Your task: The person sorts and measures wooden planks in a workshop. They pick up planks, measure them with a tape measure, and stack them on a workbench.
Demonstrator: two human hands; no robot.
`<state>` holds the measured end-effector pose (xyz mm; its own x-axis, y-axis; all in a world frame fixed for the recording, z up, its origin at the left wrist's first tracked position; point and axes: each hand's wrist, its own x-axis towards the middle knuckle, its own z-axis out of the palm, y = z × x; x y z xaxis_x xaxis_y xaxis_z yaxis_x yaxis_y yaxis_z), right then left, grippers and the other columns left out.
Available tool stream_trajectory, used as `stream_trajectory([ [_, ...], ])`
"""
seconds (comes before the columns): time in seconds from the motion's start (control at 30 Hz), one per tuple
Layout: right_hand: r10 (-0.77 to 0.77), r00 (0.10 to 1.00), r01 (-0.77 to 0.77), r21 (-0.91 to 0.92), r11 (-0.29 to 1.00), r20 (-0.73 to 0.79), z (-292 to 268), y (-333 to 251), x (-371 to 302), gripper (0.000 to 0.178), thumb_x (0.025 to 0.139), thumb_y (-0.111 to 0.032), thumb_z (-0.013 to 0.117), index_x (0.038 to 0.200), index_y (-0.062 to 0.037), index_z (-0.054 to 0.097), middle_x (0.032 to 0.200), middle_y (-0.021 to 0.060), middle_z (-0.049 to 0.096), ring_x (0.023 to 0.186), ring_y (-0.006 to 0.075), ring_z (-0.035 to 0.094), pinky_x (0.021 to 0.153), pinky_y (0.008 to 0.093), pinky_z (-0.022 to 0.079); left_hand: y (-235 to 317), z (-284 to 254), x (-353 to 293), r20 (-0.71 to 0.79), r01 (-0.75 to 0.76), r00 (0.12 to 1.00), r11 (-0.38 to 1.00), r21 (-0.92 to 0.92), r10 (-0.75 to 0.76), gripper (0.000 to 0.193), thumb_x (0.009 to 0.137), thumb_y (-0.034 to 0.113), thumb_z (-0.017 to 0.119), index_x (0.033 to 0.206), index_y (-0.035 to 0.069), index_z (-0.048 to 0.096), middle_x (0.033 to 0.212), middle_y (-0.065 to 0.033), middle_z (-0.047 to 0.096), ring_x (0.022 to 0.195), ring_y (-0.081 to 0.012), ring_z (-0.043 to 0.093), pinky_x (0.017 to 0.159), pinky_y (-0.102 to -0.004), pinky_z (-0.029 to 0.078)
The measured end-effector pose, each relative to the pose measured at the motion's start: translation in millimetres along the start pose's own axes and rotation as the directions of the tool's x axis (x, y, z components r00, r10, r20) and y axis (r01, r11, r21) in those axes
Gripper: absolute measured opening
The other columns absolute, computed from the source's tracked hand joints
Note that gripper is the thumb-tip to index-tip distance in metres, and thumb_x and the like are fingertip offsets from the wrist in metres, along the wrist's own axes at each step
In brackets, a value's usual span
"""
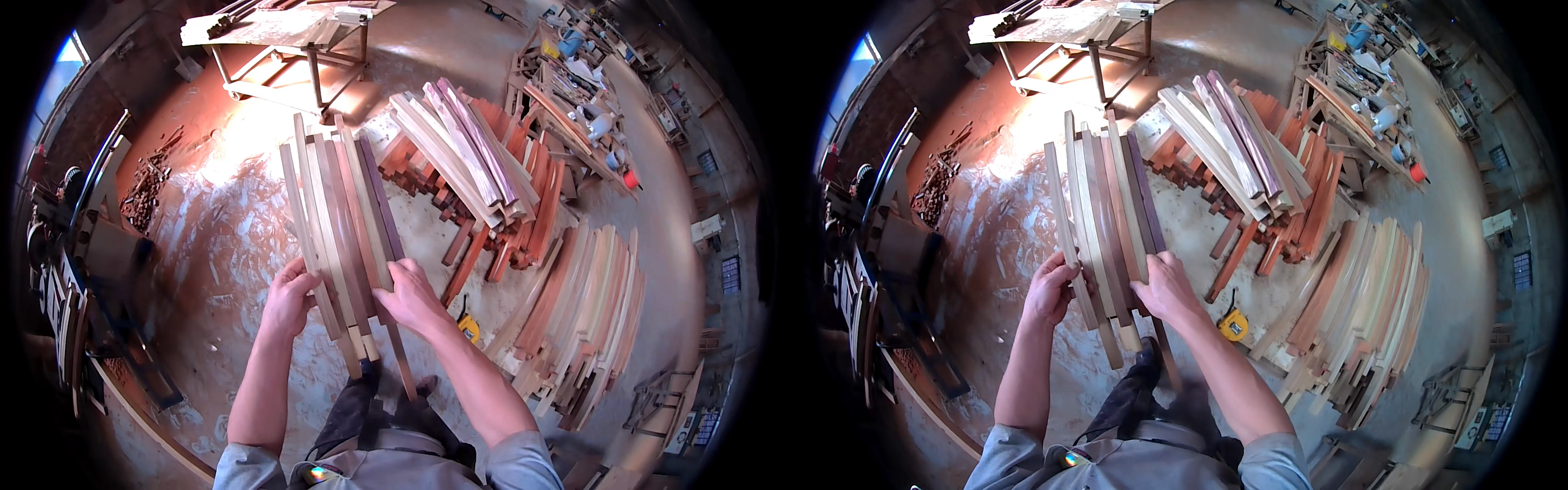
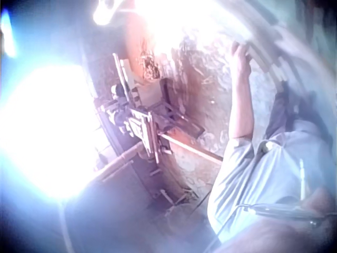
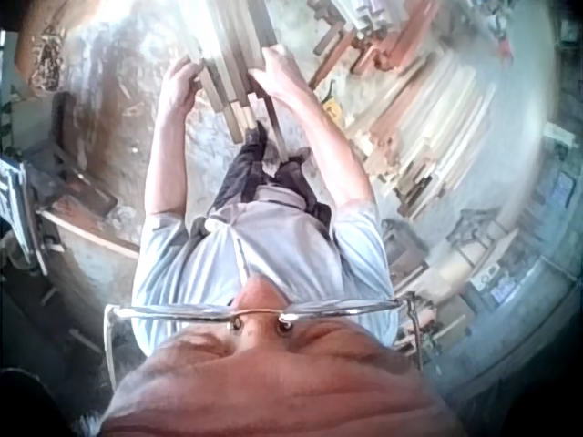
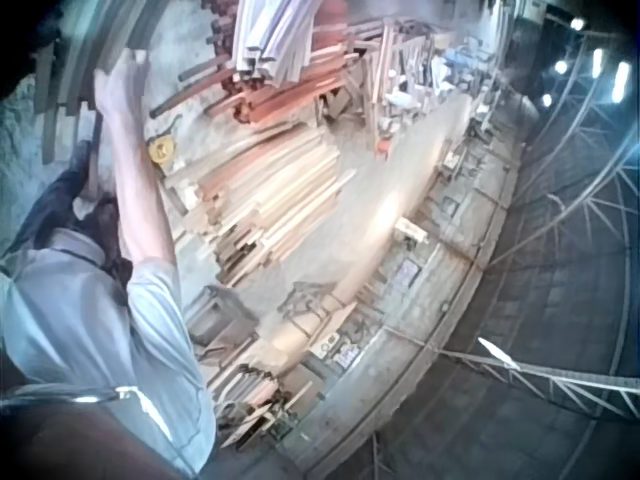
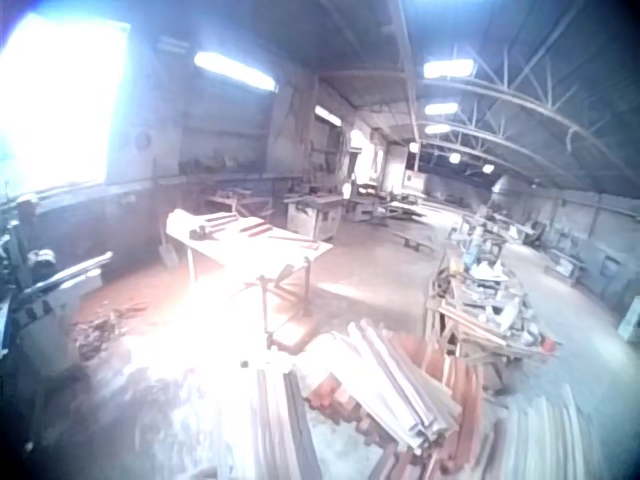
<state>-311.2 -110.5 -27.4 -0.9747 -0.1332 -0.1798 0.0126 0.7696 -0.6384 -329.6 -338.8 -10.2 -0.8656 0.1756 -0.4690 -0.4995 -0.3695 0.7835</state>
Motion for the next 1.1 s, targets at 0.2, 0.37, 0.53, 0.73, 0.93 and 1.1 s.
stream_trajectory([
  [0.2, 0.158, 0.986, -0.118, 0.472, 0.873, -0.045, -39.1, 28.5, -43.8, 0.052, 0.09, -0.021, 0.068, 0.13, 0.0076, 0.05, 0.116, 0.0145, 0.06, 0.091, 0.0191, 0.063, 0.08, 0.0312, 0.052, -2.9, 16.6, -7.5, 0.033, -0.002, 0.999, 1.0, -0.006, 0.002, 0.027, 0.088, 0.003, 0.052, 0.113, 0.001, 0.06, 0.087, -0.0064, 0.063, 0.076, -0.0181, 0.064, 0.072, -0.0333, 0.056],
  [0.37, 0.056, 0.997, -0.007, 0.667, 0.745, -0.051, -31.4, 12.9, -96.7, 0.064, 0.093, -0.025, 0.067, 0.141, 0.0064, 0.039, 0.119, 0.0188, 0.061, 0.102, 0.0244, 0.064, 0.086, 0.0348, 0.052, -24.9, 78.5, -5.9, 0.213, 0.024, 0.977, 1.0, -0.018, -0.02, 0.031, 0.087, 0.002, 0.058, 0.118, 0.0, 0.058, 0.1, -0.0084, 0.066, 0.085, -0.0189, 0.067, 0.075, -0.0323, 0.055],
  [0.53, 0.048, 0.973, 0.015, 0.269, 0.963, -0.226, -49.3, 11.4, -89.9, 0.057, 0.09, -0.02, 0.065, 0.137, 0.0041, 0.043, 0.121, 0.0281, 0.056, 0.108, 0.04, 0.06, 0.09, 0.0401, 0.049, -40.4, 138.8, 16.7, 0.303, -0.08, 0.951, 0.996, 0.046, 0.062, 0.034, 0.093, 0.007, 0.057, 0.126, 0.002, 0.052, 0.102, -0.0052, 0.063, 0.09, -0.0126, 0.061, 0.075, -0.0279, 0.051],
  [0.73, 0.275, 0.906, -0.086, 0.497, 0.864, -0.322, -57.9, 44.0, -93.1, 0.061, 0.087, -0.023, 0.069, 0.136, 0.0032, 0.043, 0.117, 0.023, 0.058, 0.103, 0.038, 0.061, 0.088, 0.04, 0.05, -35.5, 181.9, 59.8, 0.291, -0.086, 0.957, 0.954, 0.288, -0.002, 0.023, 0.092, 0.008, 0.059, 0.113, 0.0, 0.054, 0.091, -0.0054, 0.061, 0.08, -0.0137, 0.059, 0.071, -0.0279, 0.049],
  [0.93, 0.334, 0.883, -0.353, 0.004, 0.936, -0.329, -29.4, 126.6, -157.9, 0.058, 0.082, -0.026, 0.072, 0.129, 0.001, 0.049, 0.118, 0.0232, 0.057, 0.109, 0.0403, 0.056, 0.093, 0.0451, 0.047, -6.7, 206.3, 166.0, 0.231, -0.182, 0.969, 0.895, 0.407, 0.092, 0.026, 0.089, 0.007, 0.059, 0.113, -0.001, 0.054, 0.089, -0.0086, 0.062, 0.077, -0.0173, 0.063, 0.065, -0.0335, 0.054],
  [1.1, 0.381, 0.89, -0.42, -0.127, 0.898, -0.25, 6.5, 142.4, -171.3, 0.072, 0.075, -0.029, 0.078, 0.132, -0.0017, 0.045, 0.133, 0.0234, 0.047, 0.119, 0.0417, 0.049, 0.102, 0.0448, 0.042, 8.3, 239.3, 227.0, 0.216, -0.204, 0.97, 0.845, 0.495, 0.108, 0.034, 0.089, 0.009, 0.061, 0.119, -0.004, 0.052, 0.084, -0.0085, 0.063, 0.064, -0.0164, 0.062, 0.052, -0.0295, 0.051],
])
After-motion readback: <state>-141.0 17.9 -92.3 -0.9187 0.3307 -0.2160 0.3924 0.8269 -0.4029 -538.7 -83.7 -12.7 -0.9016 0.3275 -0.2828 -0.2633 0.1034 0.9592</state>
